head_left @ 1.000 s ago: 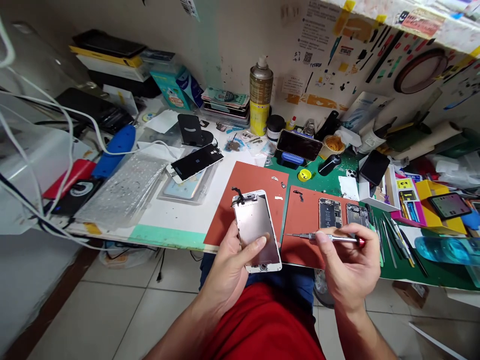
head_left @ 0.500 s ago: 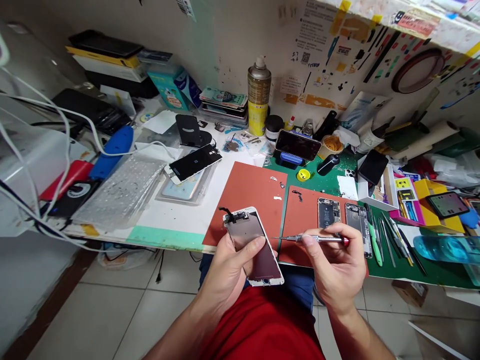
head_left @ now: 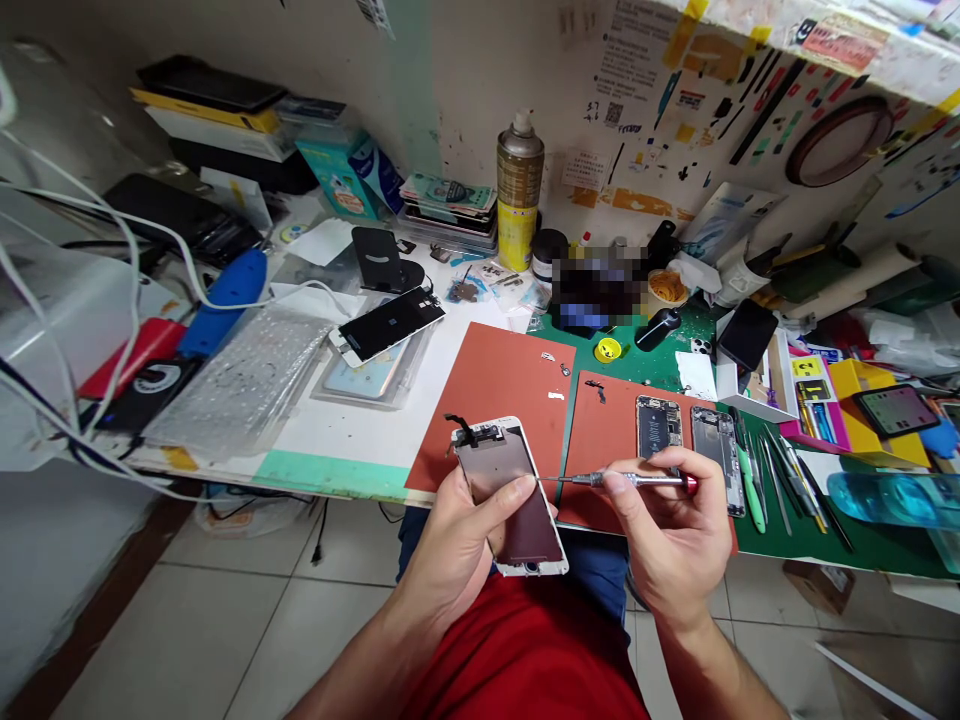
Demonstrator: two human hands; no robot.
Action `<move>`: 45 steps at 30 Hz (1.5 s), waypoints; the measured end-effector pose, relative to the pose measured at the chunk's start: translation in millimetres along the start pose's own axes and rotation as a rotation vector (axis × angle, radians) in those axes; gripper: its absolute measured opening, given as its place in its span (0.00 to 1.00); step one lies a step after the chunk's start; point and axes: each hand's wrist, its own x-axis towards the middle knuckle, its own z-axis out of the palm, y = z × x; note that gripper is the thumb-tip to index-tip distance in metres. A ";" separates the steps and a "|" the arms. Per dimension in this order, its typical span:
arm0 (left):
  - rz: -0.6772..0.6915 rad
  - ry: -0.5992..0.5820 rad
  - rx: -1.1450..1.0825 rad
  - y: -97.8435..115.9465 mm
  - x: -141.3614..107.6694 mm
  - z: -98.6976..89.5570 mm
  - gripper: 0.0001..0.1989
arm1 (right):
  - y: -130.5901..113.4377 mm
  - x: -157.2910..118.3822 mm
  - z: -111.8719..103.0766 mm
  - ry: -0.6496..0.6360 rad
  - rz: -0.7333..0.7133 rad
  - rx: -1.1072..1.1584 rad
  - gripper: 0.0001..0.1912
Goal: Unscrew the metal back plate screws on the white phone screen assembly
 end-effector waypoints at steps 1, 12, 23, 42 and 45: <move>0.000 -0.003 0.001 -0.2 0.2 0.1 0.21 | 0.1 0.1 -0.2 -0.001 -0.002 0.001 0.17; -0.041 0.007 -0.012 2.1 2.1 3.9 0.22 | -1.1 0.8 -8.3 -0.114 -0.033 -0.009 0.18; -0.027 0.014 0.012 -3.2 5.3 -1.3 0.20 | 4.6 1.0 -7.0 -0.077 -0.004 -0.057 0.16; 0.067 0.123 0.265 37.7 41.9 -22.5 0.34 | 37.5 -7.3 -41.8 0.226 0.012 -0.403 0.08; 0.114 0.176 0.332 48.3 60.2 -25.8 0.33 | 54.1 -3.7 -44.8 0.192 -0.171 -0.743 0.07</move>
